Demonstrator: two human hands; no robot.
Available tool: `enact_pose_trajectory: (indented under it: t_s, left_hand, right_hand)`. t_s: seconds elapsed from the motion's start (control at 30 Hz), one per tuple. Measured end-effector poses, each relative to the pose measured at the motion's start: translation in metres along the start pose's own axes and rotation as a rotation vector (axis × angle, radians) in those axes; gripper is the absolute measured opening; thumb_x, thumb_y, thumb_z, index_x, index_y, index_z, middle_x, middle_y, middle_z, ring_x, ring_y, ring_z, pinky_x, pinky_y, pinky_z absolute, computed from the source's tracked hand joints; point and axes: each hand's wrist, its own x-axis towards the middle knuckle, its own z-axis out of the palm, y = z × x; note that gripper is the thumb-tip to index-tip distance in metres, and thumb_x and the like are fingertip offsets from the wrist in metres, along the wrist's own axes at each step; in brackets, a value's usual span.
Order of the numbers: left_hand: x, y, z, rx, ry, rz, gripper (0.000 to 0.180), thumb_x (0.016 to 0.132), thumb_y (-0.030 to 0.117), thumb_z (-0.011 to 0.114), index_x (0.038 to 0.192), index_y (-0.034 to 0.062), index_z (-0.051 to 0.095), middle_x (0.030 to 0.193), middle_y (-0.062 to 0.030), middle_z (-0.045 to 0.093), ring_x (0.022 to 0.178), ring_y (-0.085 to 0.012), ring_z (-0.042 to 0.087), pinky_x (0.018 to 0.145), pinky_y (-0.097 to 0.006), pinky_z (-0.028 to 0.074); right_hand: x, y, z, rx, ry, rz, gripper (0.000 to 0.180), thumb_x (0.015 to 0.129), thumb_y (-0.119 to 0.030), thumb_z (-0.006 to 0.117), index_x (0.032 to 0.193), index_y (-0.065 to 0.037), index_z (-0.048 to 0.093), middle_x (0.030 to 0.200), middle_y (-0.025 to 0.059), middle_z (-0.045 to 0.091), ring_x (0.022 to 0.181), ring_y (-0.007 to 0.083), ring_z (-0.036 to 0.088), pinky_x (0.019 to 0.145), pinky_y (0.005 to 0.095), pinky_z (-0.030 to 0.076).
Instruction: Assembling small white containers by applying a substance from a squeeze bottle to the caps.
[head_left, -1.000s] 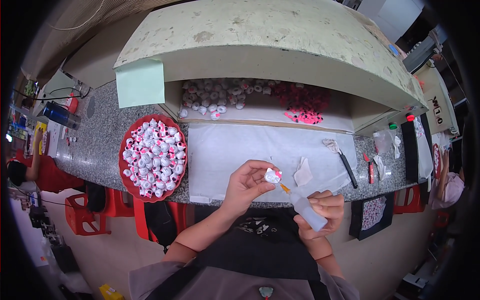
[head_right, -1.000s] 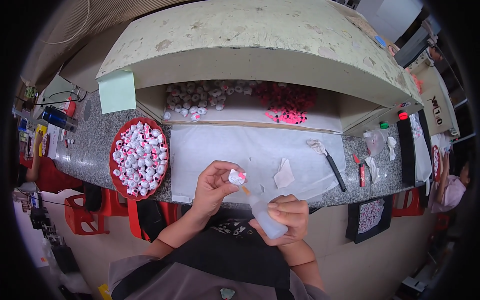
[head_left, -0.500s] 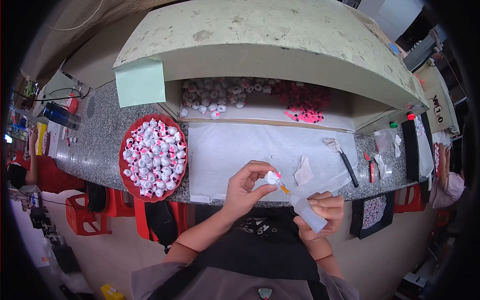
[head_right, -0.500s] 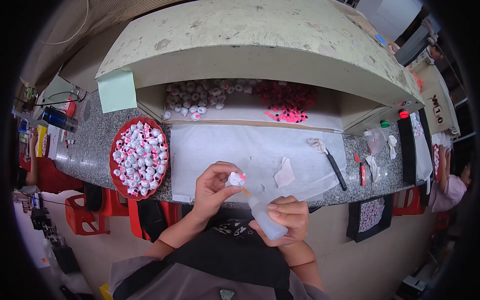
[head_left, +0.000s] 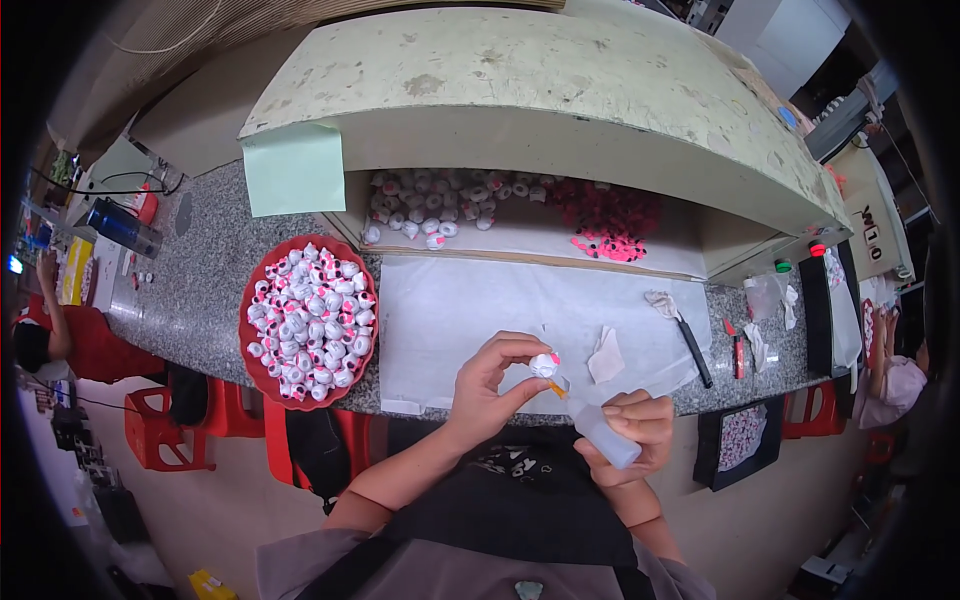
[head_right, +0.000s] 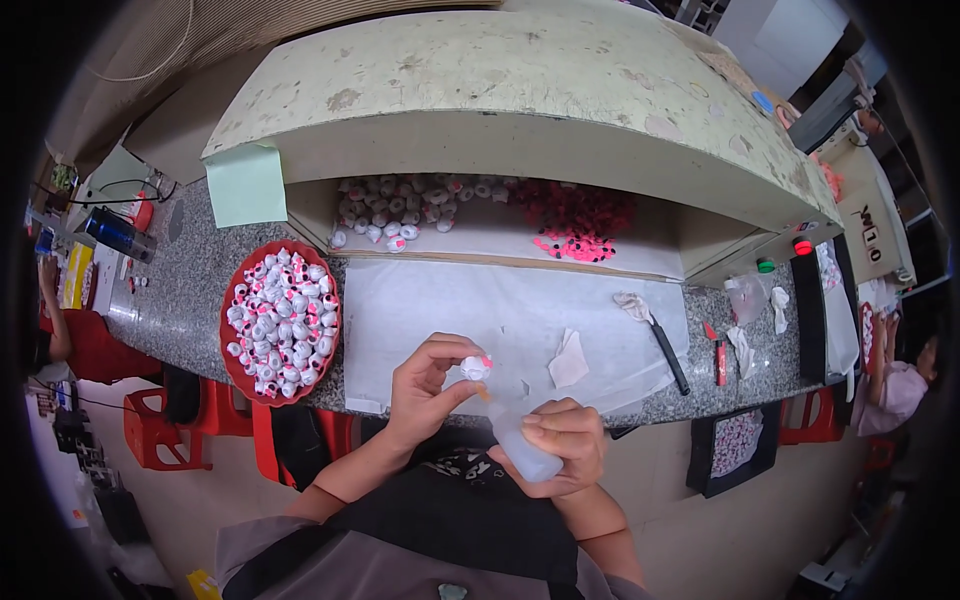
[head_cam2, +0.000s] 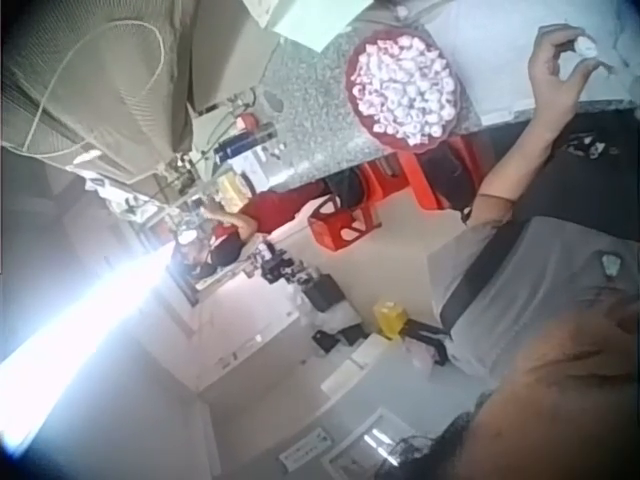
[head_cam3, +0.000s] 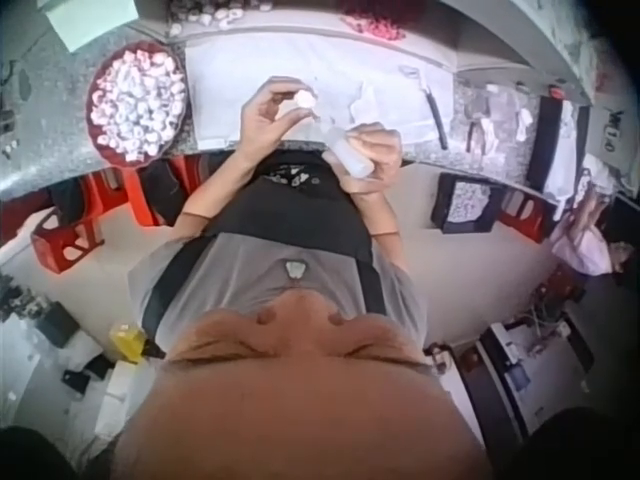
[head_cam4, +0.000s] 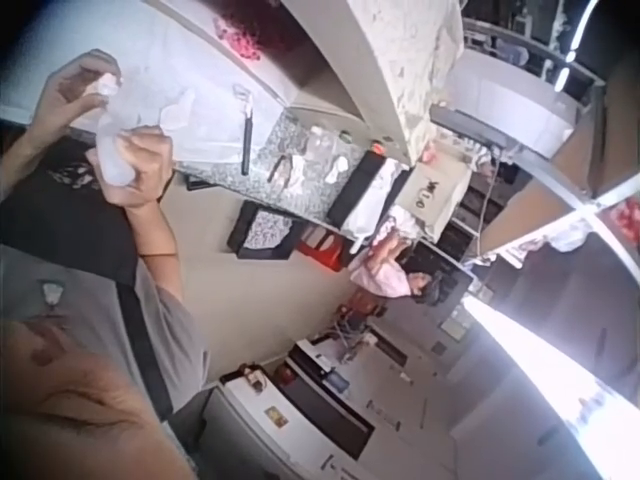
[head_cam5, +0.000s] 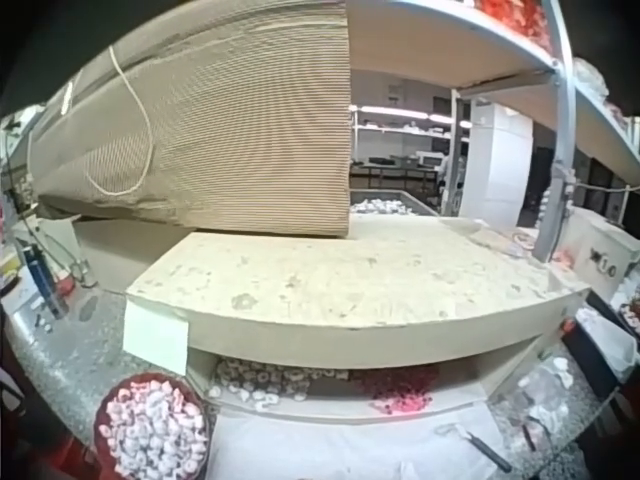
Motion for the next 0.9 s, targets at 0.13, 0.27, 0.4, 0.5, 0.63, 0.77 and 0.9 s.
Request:
enact_pose_trajectory:
  t_s: [0.13, 0.27, 0.4, 0.5, 0.63, 0.77, 0.9]
  left_hand:
    - [0.001, -0.004, -0.004, 0.001, 0.024, 0.004, 0.030, 0.070, -0.007, 0.060, 0.099, -0.0004, 0.052, 0.101, -0.0094, 0.050, 0.094, -0.0164, 0.050, 0.083, -0.028, 0.041]
    - [-0.001, -0.001, -0.006, 0.047, 0.022, -0.002, 0.031, 0.069, -0.011, 0.058, 0.098, -0.0019, 0.050, 0.100, -0.0115, 0.049, 0.094, -0.0177, 0.050, 0.083, -0.029, 0.040]
    - [0.001, -0.004, -0.017, 0.045, 0.096, -0.006, 0.030, 0.069, -0.010, 0.058, 0.096, -0.0018, 0.051, 0.099, -0.0115, 0.050, 0.093, -0.0172, 0.050, 0.083, -0.029, 0.039]
    - [0.009, -0.007, -0.041, 0.033, 0.264, 0.023, 0.033, 0.068, -0.012, 0.056, 0.099, -0.0010, 0.049, 0.099, -0.0101, 0.052, 0.092, -0.0154, 0.051, 0.081, -0.026, 0.040]
    - [0.013, 0.000, -0.075, 0.025, 0.470, 0.034, 0.034, 0.069, -0.012, 0.054, 0.100, 0.0004, 0.047, 0.097, -0.0077, 0.054, 0.089, -0.0127, 0.053, 0.076, -0.021, 0.041]
    - [0.017, 0.003, -0.085, 0.035, 0.515, 0.065, 0.034, 0.069, -0.012, 0.054, 0.100, 0.0005, 0.047, 0.097, -0.0075, 0.054, 0.089, -0.0126, 0.053, 0.076, -0.021, 0.041]
    - [0.023, 0.001, -0.080, 0.029, 0.484, 0.033, 0.034, 0.069, -0.012, 0.055, 0.100, 0.0007, 0.047, 0.097, -0.0075, 0.054, 0.089, -0.0127, 0.053, 0.076, -0.021, 0.041]
  right_hand:
    - [0.000, 0.002, 0.002, -0.013, 0.006, 0.007, 0.036, 0.063, -0.014, 0.074, 0.086, -0.007, 0.047, 0.080, 0.0063, 0.044, 0.061, 0.0141, 0.047, 0.057, 0.0253, 0.043]
    - [0.005, 0.006, 0.001, -0.015, 0.011, -0.042, 0.045, 0.053, -0.003, 0.077, 0.089, -0.006, 0.049, 0.081, 0.0089, 0.048, 0.059, 0.0170, 0.052, 0.052, 0.0257, 0.044]
    - [0.007, 0.011, -0.001, -0.010, 0.015, -0.018, 0.042, 0.057, -0.002, 0.075, 0.088, -0.005, 0.047, 0.081, 0.0098, 0.048, 0.060, 0.0165, 0.052, 0.054, 0.0253, 0.044]
    - [0.009, 0.025, -0.009, 0.248, 0.139, 0.200, 0.034, 0.062, 0.002, 0.068, 0.085, -0.003, 0.043, 0.083, 0.0117, 0.048, 0.072, 0.0159, 0.051, 0.064, 0.0256, 0.044]
    - [0.034, 0.079, -0.023, 0.001, -0.195, 0.381, 0.035, 0.064, 0.004, 0.062, 0.091, -0.002, 0.042, 0.084, 0.0094, 0.048, 0.080, 0.0188, 0.053, 0.065, 0.0278, 0.045]
    - [0.051, 0.151, -0.016, -0.346, -0.344, 0.476, 0.032, 0.064, 0.003, 0.061, 0.092, -0.003, 0.048, 0.089, 0.0096, 0.050, 0.079, 0.0233, 0.055, 0.065, 0.0307, 0.045]
    - [0.073, 0.178, -0.003, -0.605, -0.309, 0.149, 0.024, 0.062, 0.001, 0.065, 0.083, -0.003, 0.053, 0.088, 0.0090, 0.052, 0.077, 0.0252, 0.055, 0.064, 0.0329, 0.045]
